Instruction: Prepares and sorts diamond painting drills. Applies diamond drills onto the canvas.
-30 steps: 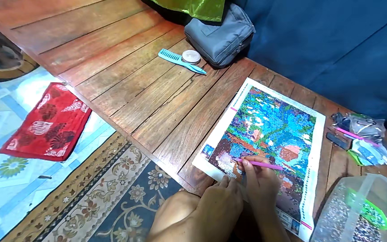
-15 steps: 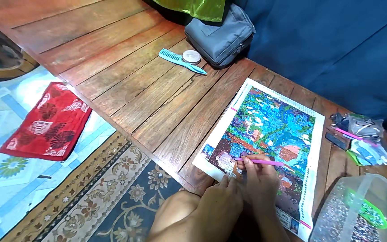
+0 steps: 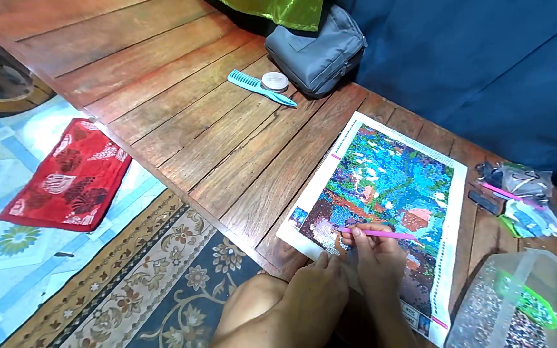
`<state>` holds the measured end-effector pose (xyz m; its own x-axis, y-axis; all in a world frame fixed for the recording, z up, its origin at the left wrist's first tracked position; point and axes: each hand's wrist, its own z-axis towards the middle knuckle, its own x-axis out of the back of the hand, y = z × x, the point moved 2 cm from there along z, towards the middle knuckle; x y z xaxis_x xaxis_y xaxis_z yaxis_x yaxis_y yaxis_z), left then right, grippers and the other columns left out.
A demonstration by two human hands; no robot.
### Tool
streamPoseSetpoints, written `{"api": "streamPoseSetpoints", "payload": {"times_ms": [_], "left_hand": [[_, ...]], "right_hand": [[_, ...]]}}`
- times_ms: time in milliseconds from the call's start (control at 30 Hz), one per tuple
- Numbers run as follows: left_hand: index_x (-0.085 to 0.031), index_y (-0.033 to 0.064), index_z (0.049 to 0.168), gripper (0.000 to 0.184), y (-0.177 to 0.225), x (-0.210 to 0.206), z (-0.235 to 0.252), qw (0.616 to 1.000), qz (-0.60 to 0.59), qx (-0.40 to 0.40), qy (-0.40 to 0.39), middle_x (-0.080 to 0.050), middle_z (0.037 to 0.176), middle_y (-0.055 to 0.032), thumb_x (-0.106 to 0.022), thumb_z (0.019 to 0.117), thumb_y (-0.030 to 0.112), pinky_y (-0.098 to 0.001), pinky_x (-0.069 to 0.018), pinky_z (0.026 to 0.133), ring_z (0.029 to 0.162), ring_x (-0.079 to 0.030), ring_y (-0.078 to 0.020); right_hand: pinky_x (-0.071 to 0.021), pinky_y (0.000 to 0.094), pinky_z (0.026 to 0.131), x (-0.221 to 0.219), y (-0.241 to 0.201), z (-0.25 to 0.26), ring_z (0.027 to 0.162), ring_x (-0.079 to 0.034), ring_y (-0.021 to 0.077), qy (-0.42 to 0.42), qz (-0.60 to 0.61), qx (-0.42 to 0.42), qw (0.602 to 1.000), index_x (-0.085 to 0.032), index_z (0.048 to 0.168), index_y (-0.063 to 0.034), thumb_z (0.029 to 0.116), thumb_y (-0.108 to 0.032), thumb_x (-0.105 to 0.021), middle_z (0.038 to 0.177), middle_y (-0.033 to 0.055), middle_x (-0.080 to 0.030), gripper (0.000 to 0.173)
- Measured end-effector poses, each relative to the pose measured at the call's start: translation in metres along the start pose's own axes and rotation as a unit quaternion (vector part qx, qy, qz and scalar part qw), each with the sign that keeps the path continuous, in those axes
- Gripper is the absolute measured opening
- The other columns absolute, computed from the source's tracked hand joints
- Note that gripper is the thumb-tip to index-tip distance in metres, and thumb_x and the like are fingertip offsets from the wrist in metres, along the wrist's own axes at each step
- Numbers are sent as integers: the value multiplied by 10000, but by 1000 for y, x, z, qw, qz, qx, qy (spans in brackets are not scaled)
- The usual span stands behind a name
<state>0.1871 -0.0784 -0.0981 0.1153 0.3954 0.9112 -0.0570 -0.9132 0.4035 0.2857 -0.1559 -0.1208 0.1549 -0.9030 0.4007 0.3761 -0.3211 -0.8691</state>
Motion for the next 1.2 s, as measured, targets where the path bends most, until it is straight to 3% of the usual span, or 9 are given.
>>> {"api": "streamPoseSetpoints", "payload": {"times_ms": [333, 767, 933, 1033, 1200], "left_hand": [[-719, -58, 1072, 215, -1, -5, -1, 999, -2, 0, 49, -708, 1193, -200, -583, 909, -26, -394, -598, 779, 1069, -718, -309], [-713, -61, 1107, 245, -2, -3, -1, 999, -2, -4, 45, -701, 1219, -200, -558, 919, -38, -381, -598, 792, 1081, -714, -312], [-721, -48, 1083, 232, -2, -5, -1, 998, 13, -7, 64, -717, 1178, -180, -564, 913, -40, -367, -600, 774, 1055, -723, -292], [-713, -54, 1055, 204, -1, -3, -1, 999, 4, -5, 50, -713, 1163, -182, -562, 918, -45, -375, -595, 782, 1063, -714, -299], [-673, -89, 1119, 231, -1, 2, 0, 999, -42, 12, -17, -667, 1249, -224, -526, 942, -68, -418, -578, 864, 1172, -662, -348]], "right_hand": [[-549, 195, 675, -2, -1, 0, 678, -669, 2, -3, -47, 32, 998, -655, 984, -10, 961, -155, -587, 750, -17, -695, 162], [-522, 160, 640, -6, -5, -1, 648, -632, -15, -21, -59, 40, 997, -664, 995, -5, 964, -155, -576, 730, -16, -670, 176], [-523, 200, 605, -7, -6, -1, 625, -635, 39, -24, -95, 71, 993, -671, 992, -1, 962, -142, -573, 711, 19, -664, 174], [-517, 234, 569, -8, -9, 0, 595, -625, 81, -26, -129, 90, 987, -666, 988, 1, 964, -138, -565, 701, 40, -651, 173], [-494, 212, 543, -10, -12, 0, 575, -602, 73, -22, -148, 100, 984, -655, 973, -12, 968, -138, -556, 698, 41, -637, 161]]}}
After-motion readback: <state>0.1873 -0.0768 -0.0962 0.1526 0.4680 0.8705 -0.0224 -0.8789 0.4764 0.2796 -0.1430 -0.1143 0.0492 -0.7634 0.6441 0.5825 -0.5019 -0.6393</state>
